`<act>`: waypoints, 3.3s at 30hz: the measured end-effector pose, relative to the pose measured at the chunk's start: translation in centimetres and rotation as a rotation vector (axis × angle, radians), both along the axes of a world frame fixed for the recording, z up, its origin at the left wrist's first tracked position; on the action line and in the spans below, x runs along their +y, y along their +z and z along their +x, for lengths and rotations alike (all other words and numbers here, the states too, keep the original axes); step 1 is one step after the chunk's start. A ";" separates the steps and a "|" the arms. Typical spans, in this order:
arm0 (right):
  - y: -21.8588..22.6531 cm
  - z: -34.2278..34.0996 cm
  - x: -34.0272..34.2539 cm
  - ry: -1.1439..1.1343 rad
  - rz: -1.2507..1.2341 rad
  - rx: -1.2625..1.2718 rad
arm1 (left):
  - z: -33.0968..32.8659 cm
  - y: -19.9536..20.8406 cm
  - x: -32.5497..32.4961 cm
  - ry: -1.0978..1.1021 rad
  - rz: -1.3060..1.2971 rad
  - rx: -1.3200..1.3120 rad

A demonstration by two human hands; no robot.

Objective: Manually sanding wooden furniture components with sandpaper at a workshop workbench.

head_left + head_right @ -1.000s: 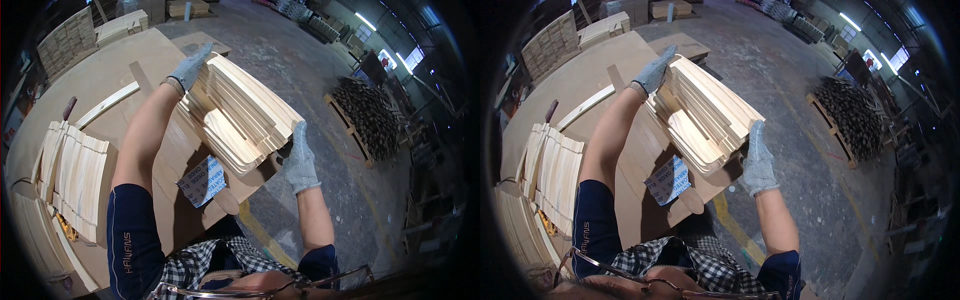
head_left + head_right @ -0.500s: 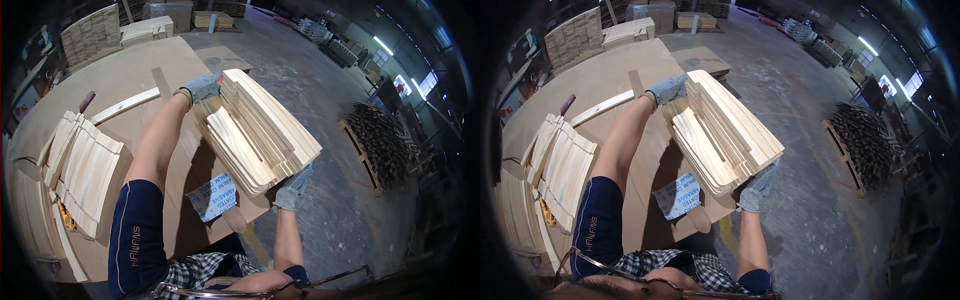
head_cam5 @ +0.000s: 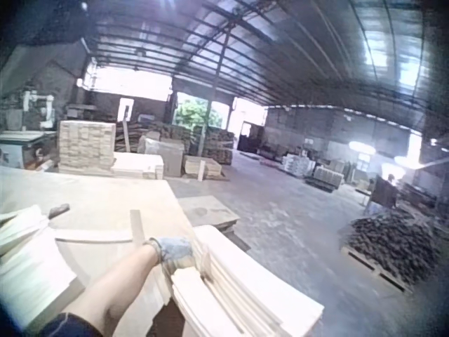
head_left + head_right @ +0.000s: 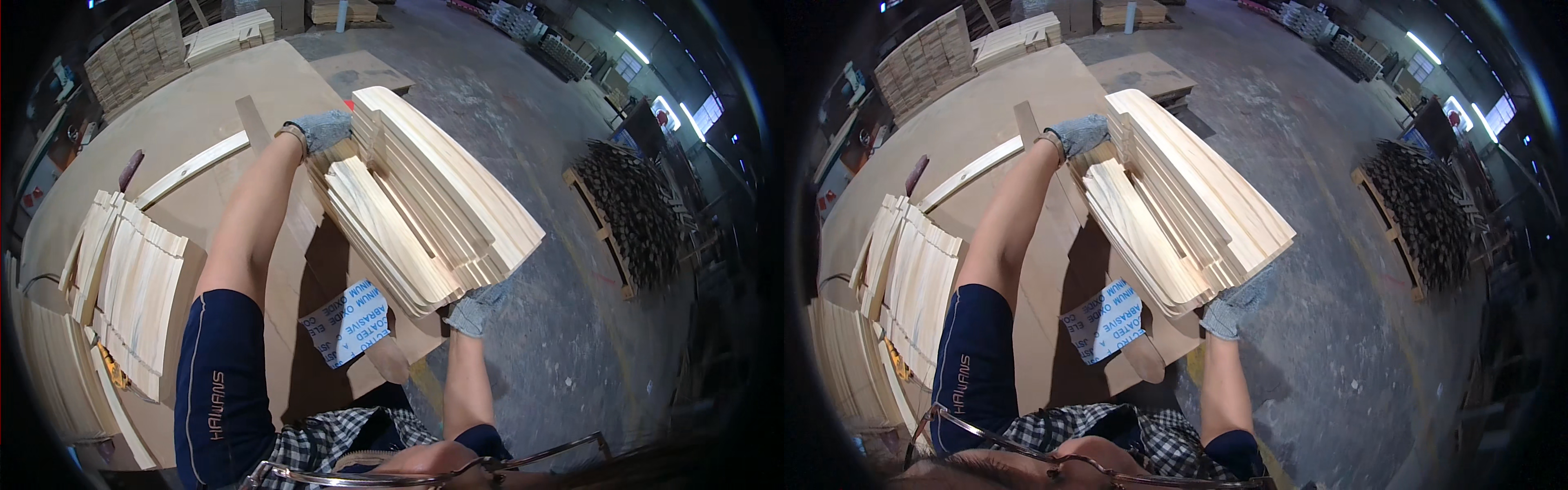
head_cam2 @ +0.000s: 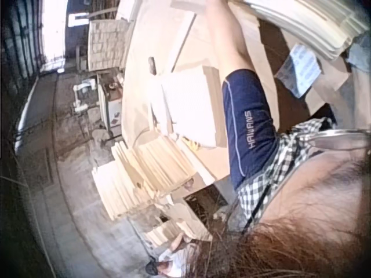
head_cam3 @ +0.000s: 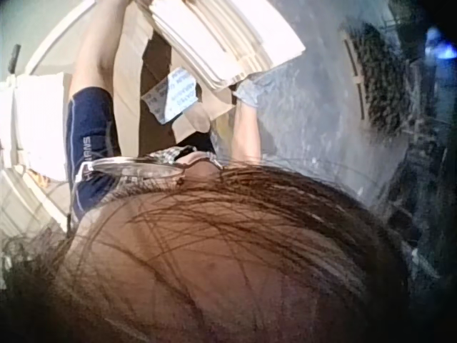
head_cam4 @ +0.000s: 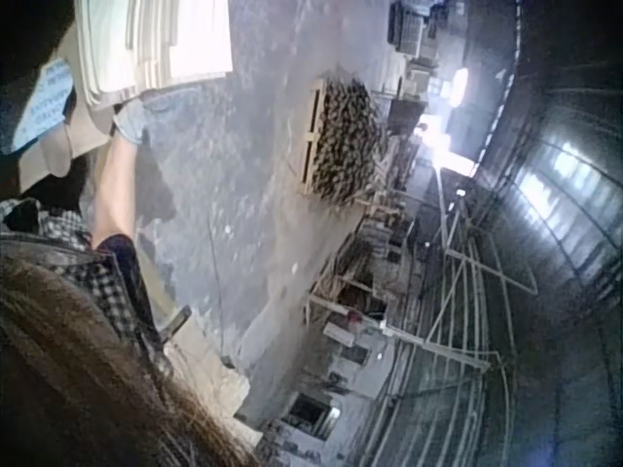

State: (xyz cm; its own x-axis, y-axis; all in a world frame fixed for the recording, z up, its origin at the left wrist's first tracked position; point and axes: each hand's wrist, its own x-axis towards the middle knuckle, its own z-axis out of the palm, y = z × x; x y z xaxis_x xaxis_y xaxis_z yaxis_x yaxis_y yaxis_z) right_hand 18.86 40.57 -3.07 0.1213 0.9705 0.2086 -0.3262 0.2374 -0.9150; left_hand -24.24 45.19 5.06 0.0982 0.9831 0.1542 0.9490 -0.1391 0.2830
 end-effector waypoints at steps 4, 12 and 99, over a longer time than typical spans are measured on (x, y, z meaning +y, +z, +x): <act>-0.2 -0.2 0.2 -0.007 0.001 0.001 | 0.1 0.2 -0.3 -0.084 0.103 0.074; -1.0 0.2 0.6 -0.012 0.005 -0.024 | 0.2 1.2 -1.4 -0.029 -0.077 0.255; 5.0 2.2 -13.2 -0.061 0.570 -1.013 | 15.6 0.4 -16.8 0.008 0.659 -0.024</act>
